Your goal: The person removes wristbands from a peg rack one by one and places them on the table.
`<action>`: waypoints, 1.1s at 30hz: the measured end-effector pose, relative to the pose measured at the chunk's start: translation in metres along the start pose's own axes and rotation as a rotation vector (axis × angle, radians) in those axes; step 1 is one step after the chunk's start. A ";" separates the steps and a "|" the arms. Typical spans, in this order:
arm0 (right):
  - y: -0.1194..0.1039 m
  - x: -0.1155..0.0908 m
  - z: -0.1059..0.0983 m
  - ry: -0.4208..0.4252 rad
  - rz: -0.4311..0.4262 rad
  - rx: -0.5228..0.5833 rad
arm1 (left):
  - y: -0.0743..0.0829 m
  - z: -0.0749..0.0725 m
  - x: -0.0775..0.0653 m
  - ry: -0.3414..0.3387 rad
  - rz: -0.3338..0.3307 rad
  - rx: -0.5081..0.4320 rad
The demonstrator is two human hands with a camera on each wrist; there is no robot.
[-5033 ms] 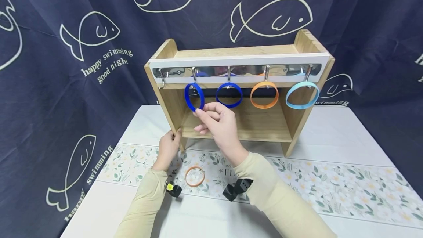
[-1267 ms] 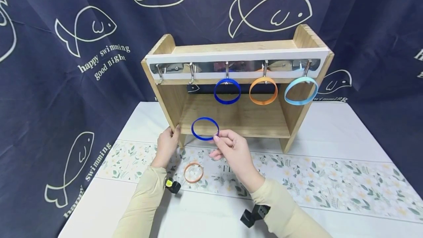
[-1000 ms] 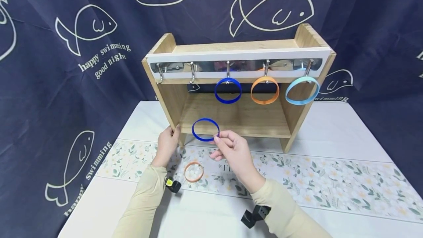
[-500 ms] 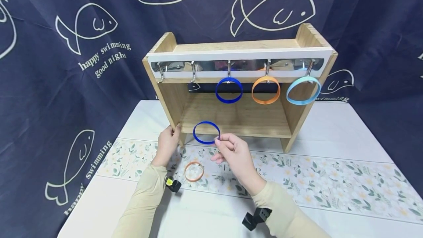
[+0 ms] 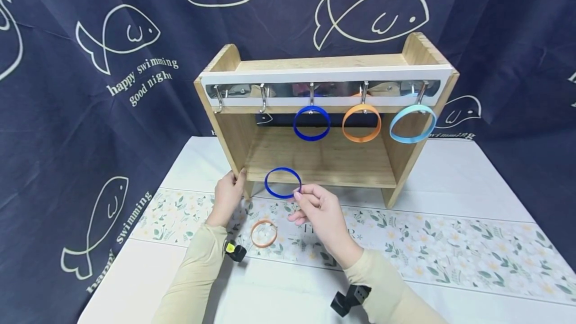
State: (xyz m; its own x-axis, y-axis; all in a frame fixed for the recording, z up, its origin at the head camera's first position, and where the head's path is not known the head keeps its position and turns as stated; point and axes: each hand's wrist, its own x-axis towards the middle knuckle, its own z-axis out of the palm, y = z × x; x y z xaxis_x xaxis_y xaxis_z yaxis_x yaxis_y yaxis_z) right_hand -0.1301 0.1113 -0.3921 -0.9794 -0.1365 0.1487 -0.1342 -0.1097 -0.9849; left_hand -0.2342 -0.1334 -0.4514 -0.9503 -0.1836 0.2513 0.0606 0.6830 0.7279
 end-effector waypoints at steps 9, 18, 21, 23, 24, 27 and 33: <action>0.004 -0.002 -0.003 0.006 0.002 -0.003 | -0.001 0.000 0.001 0.008 0.005 -0.001; 0.009 -0.007 -0.006 -0.006 0.029 -0.004 | 0.001 -0.001 0.000 -0.002 0.000 0.005; 0.011 -0.008 -0.007 -0.009 0.031 0.002 | 0.001 -0.001 0.000 0.000 0.001 -0.001; 0.011 -0.009 -0.007 -0.008 0.035 0.002 | 0.001 -0.002 0.000 0.000 0.002 -0.002; 0.012 -0.009 -0.007 -0.008 0.035 0.002 | 0.001 -0.002 0.000 0.000 0.003 -0.002; 0.014 -0.010 -0.008 -0.006 0.045 -0.002 | 0.000 -0.001 0.001 -0.005 0.010 0.003; 0.019 -0.012 -0.011 0.000 0.069 -0.011 | 0.000 0.000 0.001 -0.012 0.009 0.008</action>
State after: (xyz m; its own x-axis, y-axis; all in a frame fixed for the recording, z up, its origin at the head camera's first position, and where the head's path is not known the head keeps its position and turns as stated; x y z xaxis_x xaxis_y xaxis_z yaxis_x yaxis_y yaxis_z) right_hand -0.1226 0.1216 -0.4133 -0.9864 -0.1435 0.0801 -0.0677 -0.0896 -0.9937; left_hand -0.2349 -0.1339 -0.4511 -0.9533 -0.1688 0.2503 0.0670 0.6901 0.7206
